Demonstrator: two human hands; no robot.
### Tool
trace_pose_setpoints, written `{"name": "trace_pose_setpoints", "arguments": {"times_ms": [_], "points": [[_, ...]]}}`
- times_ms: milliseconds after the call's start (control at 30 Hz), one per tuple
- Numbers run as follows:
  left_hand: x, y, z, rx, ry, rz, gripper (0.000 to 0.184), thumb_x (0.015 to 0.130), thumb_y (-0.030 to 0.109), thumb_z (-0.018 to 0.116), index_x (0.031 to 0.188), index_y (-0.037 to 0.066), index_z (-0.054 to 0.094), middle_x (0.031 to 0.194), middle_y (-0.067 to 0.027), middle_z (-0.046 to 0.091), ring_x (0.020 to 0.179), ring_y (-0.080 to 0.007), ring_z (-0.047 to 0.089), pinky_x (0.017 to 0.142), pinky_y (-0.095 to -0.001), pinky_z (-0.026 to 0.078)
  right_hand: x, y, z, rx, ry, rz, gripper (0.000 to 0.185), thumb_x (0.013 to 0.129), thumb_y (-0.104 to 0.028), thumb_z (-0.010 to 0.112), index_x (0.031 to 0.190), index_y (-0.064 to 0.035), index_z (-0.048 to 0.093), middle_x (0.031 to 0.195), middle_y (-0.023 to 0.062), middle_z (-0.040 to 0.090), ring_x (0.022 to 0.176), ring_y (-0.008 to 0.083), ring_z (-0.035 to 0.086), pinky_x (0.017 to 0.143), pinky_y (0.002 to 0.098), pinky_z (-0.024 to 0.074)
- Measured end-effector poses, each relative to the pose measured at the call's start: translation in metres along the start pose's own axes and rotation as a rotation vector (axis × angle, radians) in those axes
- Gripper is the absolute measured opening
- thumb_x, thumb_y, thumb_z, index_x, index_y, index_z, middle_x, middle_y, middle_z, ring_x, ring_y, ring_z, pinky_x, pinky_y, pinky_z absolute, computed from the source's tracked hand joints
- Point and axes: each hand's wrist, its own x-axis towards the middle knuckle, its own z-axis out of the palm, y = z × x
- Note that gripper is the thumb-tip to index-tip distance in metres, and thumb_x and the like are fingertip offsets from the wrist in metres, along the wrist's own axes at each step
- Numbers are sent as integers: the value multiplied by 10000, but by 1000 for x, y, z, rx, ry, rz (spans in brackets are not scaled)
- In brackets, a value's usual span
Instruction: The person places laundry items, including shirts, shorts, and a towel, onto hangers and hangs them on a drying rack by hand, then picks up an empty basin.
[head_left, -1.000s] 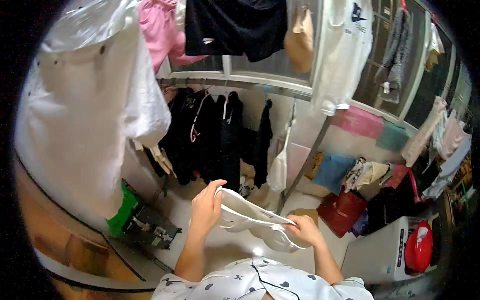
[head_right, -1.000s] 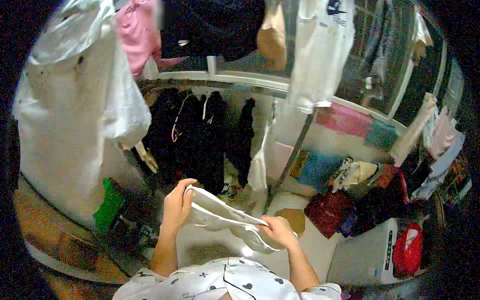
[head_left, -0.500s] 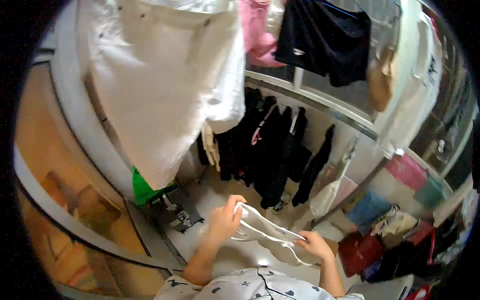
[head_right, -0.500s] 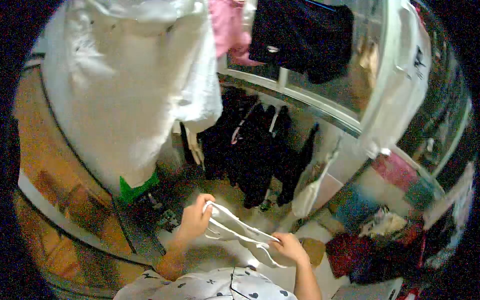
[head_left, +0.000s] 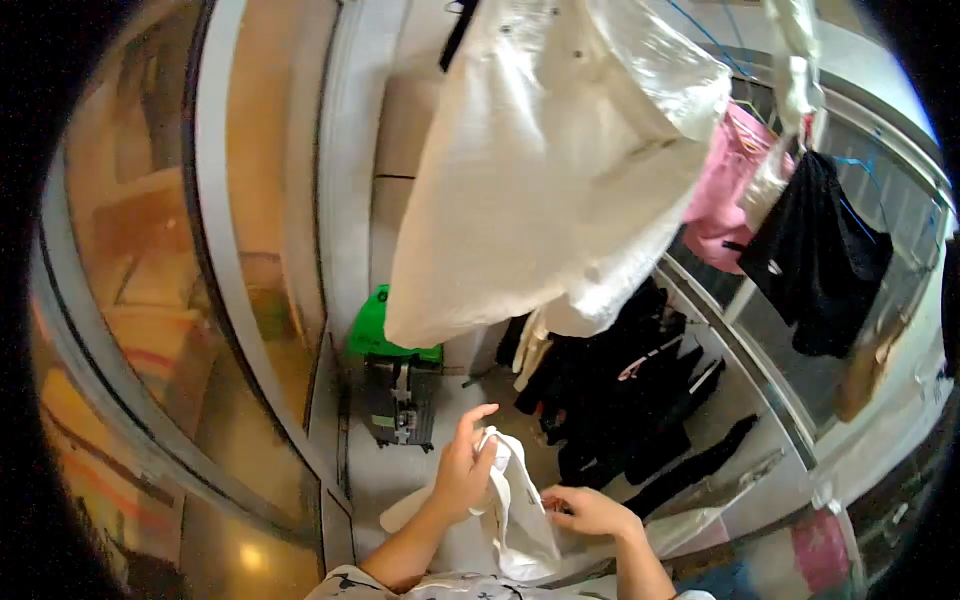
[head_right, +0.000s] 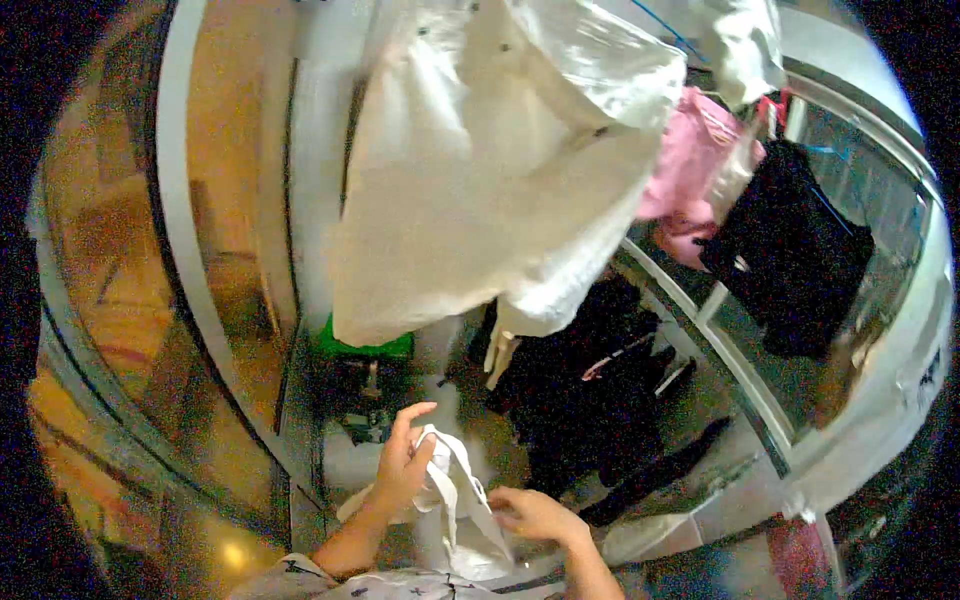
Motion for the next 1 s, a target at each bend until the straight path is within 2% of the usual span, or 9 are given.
{"name": "trace_pose_setpoints", "arguments": {"times_ms": [67,133,333,467,633,733,867,933,1000], "points": [[-1,-2,-9,63,45,-2,374,922,60,500,1291,83,440,767,-38,603,675,-85,539,597,-238,420,27,-22,-17,33,-22,4,339,890,-164,601,1199,-36,550,1046,144,654,964,269,626,847,348,483],[2,-1,-23,102,68,-29,332,916,67,506,1247,78,486,771,-39,609,672,-90,543,599,-248,426,60,-34,-20,28,33,-166,416,874,-221,640,1206,-8,509,1097,186,624,1007,301,608,883,364,469],[30,-8,-84,227,213,-33,242,902,61,504,1134,64,572,854,-56,632,695,-111,568,623,-261,447,156,-71,1,50,12,-265,576,828,-365,691,1208,0,459,1170,244,557,1084,385,563,918,424,446],[62,-21,-117,227,314,7,238,901,77,499,1128,78,572,859,-98,647,646,-135,588,581,-287,451,212,-114,-17,-196,60,-244,576,764,-326,746,1129,25,472,1179,236,548,1077,401,539,894,411,452],[104,-23,-149,226,428,89,225,907,68,502,1120,65,573,920,-69,656,625,-106,538,540,-256,399,245,-155,-37,-323,373,-430,582,786,-196,693,1265,9,435,1272,202,495,1160,371,491,993,408,384],[126,-31,-160,193,434,88,232,907,62,506,1133,51,557,970,-47,635,665,-75,493,556,-230,359,273,-172,-52,163,326,-656,638,776,-142,684,1319,7,384,1325,175,460,1231,322,452,1042,396,338],[163,-38,-172,188,452,141,245,912,64,497,1149,37,559,1009,-44,611,763,-63,502,621,-214,376,318,-168,-69,496,273,-723,722,768,-69,660,1390,-9,298,1365,179,433,1270,286,428,1052,395,326],[190,-44,-177,228,497,231,261,917,65,491,1167,34,558,975,-39,609,764,-63,507,635,-210,385,342,-158,-81,607,316,-745,738,813,-173,664,1415,-10,269,1361,173,444,1234,296,470,1024,398,385],[212,-35,-177,148,472,125,294,910,56,492,1199,36,548,945,-35,598,807,-85,530,712,-222,411,350,-163,-108,787,356,-756,755,816,-210,653,1423,-12,249,1338,197,462,1196,303,506,1000,396,407]]}}
